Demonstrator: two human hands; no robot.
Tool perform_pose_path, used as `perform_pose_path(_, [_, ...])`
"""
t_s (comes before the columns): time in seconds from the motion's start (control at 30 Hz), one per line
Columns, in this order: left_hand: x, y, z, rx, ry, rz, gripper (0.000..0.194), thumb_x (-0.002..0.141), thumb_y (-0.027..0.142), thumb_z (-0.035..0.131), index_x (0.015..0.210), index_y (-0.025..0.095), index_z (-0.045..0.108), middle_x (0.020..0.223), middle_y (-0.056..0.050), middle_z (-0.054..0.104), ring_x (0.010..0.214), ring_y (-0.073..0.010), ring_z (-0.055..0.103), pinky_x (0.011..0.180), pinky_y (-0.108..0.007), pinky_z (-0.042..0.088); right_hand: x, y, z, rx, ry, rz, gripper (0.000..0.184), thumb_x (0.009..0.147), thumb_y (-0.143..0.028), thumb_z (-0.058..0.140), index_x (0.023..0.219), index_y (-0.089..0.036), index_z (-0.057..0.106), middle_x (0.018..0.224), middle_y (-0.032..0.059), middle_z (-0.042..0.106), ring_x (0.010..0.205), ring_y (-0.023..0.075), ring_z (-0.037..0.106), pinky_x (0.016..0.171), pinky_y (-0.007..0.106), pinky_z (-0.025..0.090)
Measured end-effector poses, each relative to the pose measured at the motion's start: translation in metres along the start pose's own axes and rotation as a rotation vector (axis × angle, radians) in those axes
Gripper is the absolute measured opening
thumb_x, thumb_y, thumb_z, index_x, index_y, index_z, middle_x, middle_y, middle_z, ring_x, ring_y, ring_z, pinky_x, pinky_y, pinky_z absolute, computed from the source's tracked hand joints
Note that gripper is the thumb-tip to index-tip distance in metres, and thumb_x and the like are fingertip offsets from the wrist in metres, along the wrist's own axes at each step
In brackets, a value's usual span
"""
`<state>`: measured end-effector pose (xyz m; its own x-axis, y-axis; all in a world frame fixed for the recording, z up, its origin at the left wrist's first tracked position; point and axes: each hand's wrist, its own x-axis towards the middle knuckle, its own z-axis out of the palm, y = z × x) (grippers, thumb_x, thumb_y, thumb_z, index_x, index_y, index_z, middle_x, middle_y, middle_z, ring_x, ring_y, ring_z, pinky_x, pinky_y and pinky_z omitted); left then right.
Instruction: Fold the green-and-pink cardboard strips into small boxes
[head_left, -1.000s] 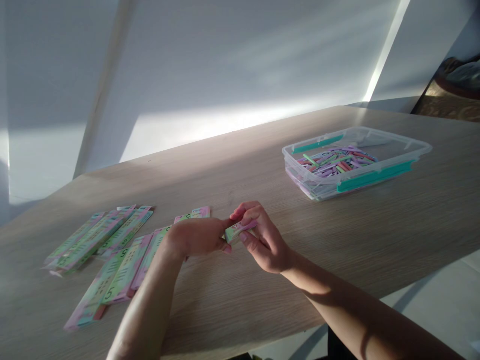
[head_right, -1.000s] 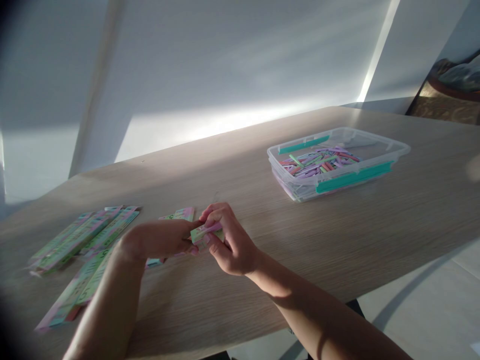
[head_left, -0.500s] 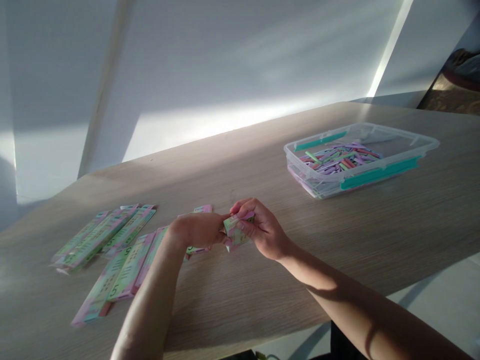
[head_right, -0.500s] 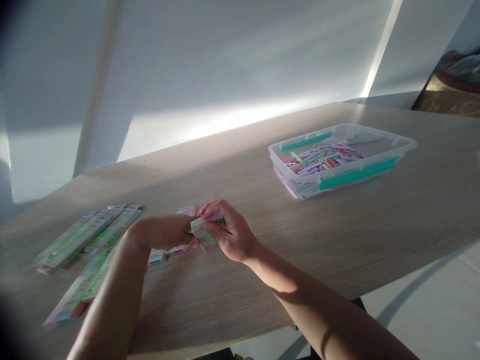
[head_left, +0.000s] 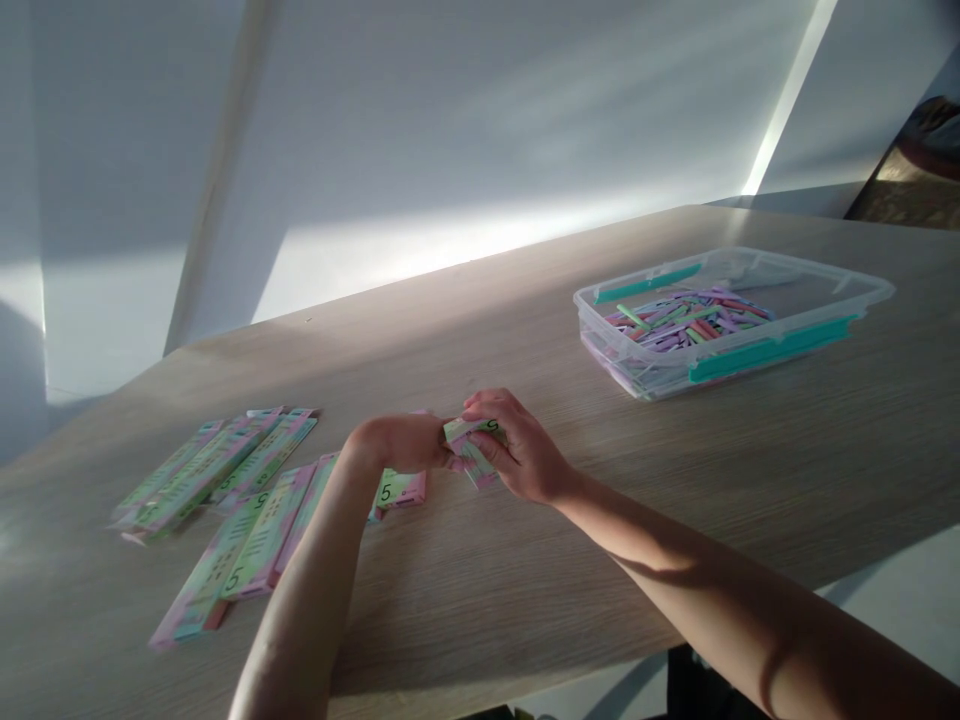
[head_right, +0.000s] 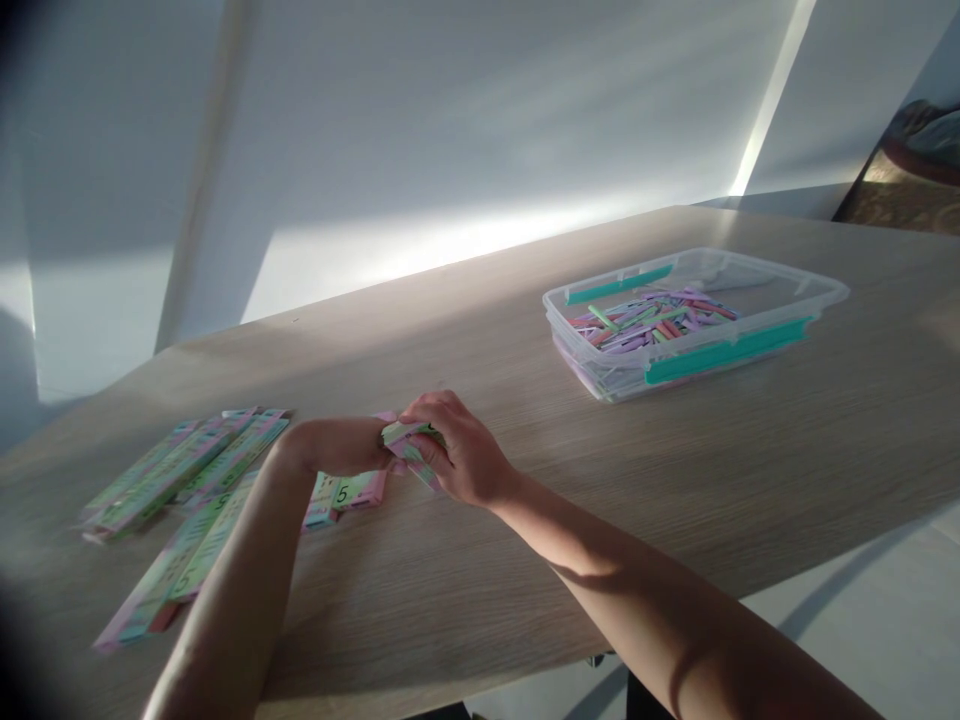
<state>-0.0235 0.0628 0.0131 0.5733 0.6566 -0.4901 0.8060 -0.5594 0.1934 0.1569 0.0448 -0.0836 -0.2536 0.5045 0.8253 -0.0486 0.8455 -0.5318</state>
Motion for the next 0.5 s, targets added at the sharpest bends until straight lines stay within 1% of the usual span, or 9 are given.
perform_pose_path(0.1, [0.0,0.002,-0.003,0.015,-0.039,-0.038,0.038,0.093,0.053,0.051,0.092,0.018,0.065,0.093,-0.005,0.071,0.081,-0.0203,0.06,0.076,-0.027,0.047,-0.004,0.0,0.001,-0.019,0.006,0.021,0.024,0.095,-0.016,0.054,0.117,-0.025,0.056,0.116,0.0101,0.058,0.115,0.0225,0.056,0.1,0.043,0.047])
perform_pose_path(0.17, [0.001,0.004,-0.004,0.011,-0.05,-0.035,0.041,0.094,0.055,0.048,0.092,0.018,0.065,0.092,-0.005,0.071,0.081,-0.0204,0.06,0.076,-0.027,0.047,-0.005,0.0,0.002,-0.034,0.017,0.033,0.022,0.096,-0.017,0.054,0.115,-0.025,0.058,0.118,0.0102,0.056,0.116,0.0226,0.055,0.1,0.044,0.047])
perform_pose_path(0.4, [0.001,0.001,-0.003,0.023,-0.044,-0.029,0.043,0.095,0.057,0.048,0.091,0.017,0.064,0.088,-0.004,0.072,0.076,-0.0182,0.059,0.073,-0.025,0.047,-0.006,0.002,0.003,-0.009,0.028,0.025,0.016,0.095,-0.019,0.056,0.11,-0.024,0.059,0.112,0.0088,0.059,0.113,0.0216,0.057,0.098,0.041,0.048])
perform_pose_path(0.47, [0.001,-0.001,-0.002,0.022,-0.045,-0.027,0.041,0.095,0.055,0.049,0.094,0.017,0.065,0.088,-0.003,0.072,0.077,-0.018,0.06,0.074,-0.025,0.047,-0.01,0.003,0.003,-0.01,0.022,0.056,0.021,0.095,-0.02,0.057,0.115,-0.024,0.058,0.115,0.009,0.059,0.113,0.022,0.057,0.099,0.041,0.047])
perform_pose_path(0.5, [0.001,-0.002,-0.001,0.02,-0.048,-0.024,0.04,0.095,0.054,0.05,0.096,0.017,0.065,0.089,-0.003,0.073,0.078,-0.018,0.06,0.074,-0.025,0.047,-0.013,0.004,0.003,-0.001,0.013,0.093,0.028,0.094,-0.021,0.059,0.121,-0.024,0.055,0.116,0.0091,0.06,0.112,0.0219,0.058,0.098,0.04,0.047])
